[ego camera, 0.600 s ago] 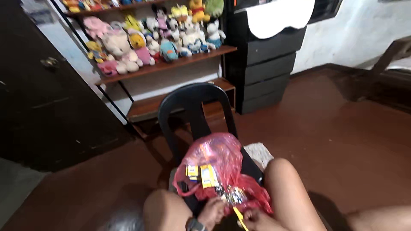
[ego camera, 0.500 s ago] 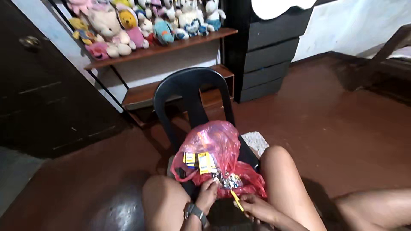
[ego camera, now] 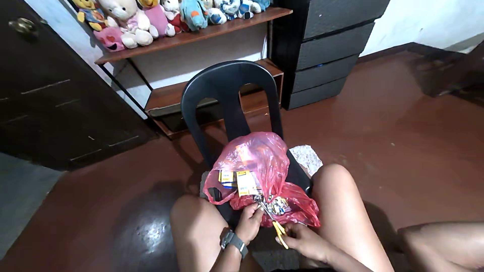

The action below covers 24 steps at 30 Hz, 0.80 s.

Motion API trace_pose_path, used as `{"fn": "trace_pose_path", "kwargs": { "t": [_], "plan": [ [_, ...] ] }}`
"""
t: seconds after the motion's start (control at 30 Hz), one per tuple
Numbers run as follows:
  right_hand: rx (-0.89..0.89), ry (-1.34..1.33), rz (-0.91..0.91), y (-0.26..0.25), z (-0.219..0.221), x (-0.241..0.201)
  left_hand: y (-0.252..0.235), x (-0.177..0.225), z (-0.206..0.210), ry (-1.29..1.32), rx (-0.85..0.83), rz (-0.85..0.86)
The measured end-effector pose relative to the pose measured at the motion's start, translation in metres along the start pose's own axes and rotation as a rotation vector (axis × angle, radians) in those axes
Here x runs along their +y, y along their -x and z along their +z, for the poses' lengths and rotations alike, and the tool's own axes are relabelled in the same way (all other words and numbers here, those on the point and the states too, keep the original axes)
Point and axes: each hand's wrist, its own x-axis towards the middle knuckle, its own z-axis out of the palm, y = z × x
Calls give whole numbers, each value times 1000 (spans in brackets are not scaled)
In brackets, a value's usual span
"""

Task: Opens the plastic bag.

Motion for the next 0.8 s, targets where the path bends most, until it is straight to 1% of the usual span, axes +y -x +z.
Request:
{"fn": "trace_pose_path", "kwargs": {
  "t": [0.27,0.43,0.53,0.67,0.8],
  "plan": [
    [-15,-40,-4,1,-3,-3,1,4,-2,-101,-66,-1],
    [-38,-92,-92,-1,-5,5,-3,-1,-4,-55,-64,13],
    [-60,-142,-76,-1,-6,7,-3,-1,-5,-46,-79,8],
    [-49,-159,-16,0,-5,3,1,3,-5,-8,-151,-59],
    [-42,-171,-53,2,-5,4,4,8,-5,58,-170,-117]
  ]
}}
